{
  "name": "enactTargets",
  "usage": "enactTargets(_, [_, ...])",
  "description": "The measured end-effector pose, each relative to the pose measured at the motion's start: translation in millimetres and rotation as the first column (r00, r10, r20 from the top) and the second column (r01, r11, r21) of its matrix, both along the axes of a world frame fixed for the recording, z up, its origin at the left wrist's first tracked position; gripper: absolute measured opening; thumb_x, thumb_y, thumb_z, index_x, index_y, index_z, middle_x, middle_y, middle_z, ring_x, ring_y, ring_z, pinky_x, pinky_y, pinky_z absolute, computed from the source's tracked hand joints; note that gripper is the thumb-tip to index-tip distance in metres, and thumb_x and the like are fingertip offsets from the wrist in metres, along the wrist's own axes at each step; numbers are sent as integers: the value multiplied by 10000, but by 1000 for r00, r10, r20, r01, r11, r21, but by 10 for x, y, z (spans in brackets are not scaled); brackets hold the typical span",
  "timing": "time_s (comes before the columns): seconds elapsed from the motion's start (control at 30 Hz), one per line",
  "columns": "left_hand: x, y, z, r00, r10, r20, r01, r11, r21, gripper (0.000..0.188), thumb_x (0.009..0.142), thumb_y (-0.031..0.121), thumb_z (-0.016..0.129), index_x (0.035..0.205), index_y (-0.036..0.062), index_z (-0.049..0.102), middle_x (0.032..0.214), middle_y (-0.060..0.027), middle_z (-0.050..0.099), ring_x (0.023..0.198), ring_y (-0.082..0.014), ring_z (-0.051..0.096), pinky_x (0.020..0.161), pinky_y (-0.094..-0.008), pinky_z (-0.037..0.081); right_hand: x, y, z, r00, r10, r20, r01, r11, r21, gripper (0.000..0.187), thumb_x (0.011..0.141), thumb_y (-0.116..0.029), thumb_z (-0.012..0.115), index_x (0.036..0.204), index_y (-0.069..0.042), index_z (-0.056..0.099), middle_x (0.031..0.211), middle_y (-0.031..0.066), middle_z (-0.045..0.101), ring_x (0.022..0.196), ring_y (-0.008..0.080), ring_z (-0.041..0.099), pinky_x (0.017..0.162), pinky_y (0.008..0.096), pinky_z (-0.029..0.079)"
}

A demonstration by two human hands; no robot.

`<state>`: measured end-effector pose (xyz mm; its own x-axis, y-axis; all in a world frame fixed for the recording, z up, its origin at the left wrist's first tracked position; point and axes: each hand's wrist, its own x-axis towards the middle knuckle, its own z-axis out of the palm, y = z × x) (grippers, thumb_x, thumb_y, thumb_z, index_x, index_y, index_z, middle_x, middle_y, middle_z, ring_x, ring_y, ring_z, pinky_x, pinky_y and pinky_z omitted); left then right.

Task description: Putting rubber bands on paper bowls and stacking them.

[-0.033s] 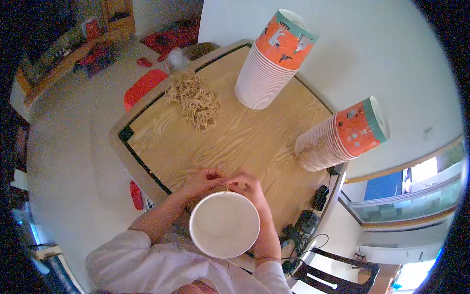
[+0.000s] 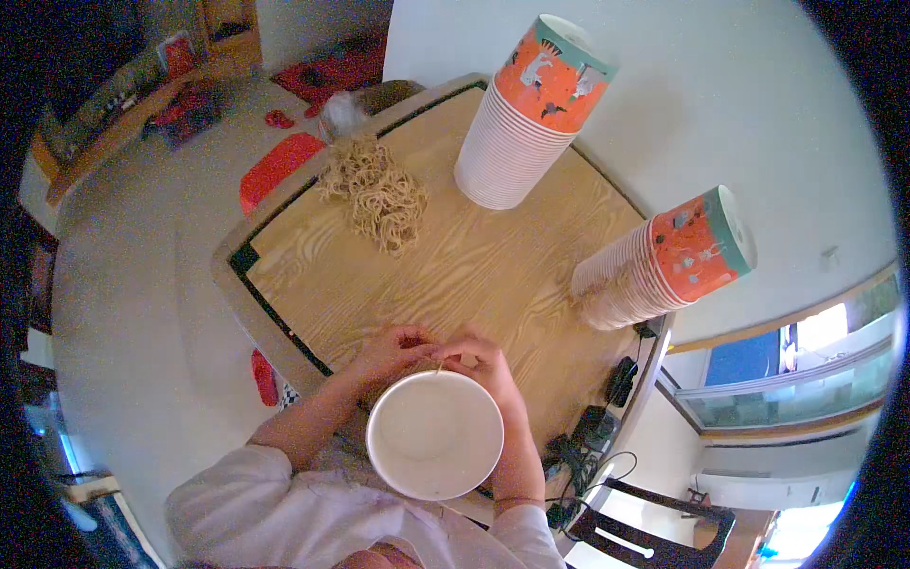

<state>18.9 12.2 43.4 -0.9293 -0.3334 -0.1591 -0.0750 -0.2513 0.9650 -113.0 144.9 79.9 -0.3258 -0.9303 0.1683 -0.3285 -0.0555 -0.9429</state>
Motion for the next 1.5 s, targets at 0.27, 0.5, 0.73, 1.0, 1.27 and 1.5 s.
enactTargets(0.27, [73,22,-85,992,22,124,12,962,-272,173,791,188,651,859,30,671,734,-63,650,666,-124,590,618,-275,483,32,114,264,985,136,103,-148,982,116,148,710,-5,720,849,-54,704,782,47,561,697,144,556,579,249,416])
enactTargets(0.5, [183,-25,-83,998,-42,47,53,959,-280,170,783,185,665,867,37,665,732,-37,641,640,-94,561,606,-254,464,-89,141,421,918,398,0,-397,915,74,140,725,-6,702,863,-28,693,781,53,565,720,155,552,618,260,428])
enactTargets(0.73, [496,-320,318,996,-78,-33,79,996,45,222,842,142,616,1047,56,614,673,13,572,585,-58,502,533,-197,403,-35,300,841,937,338,-86,-313,924,222,161,748,-34,688,881,-2,603,797,83,578,731,182,572,656,288,461])
enactTargets(1.0, [1109,-658,922,895,157,-418,25,917,398,225,895,101,501,1039,-44,594,798,-125,619,640,-154,547,589,-266,451,49,354,920,904,55,-423,73,957,280,80,791,10,590,867,-10,602,821,86,581,698,161,574,604,258,462])
enactTargets(1.27, [1161,-435,1225,833,182,-522,43,920,390,295,865,6,454,1135,-67,549,1065,-211,607,931,-244,620,785,-343,516,438,617,858,846,87,-526,170,891,422,143,857,-142,571,953,-53,629,704,104,638,638,188,642,568,287,482])
enactTargets(1.5, [1026,-131,1533,972,110,-206,-115,993,-10,215,830,-38,554,1036,-54,614,976,-180,645,885,-229,645,782,-297,527,869,692,1356,760,162,-630,11,965,260,172,825,-138,615,955,-26,609,761,109,644,693,228,653,604,309,500])
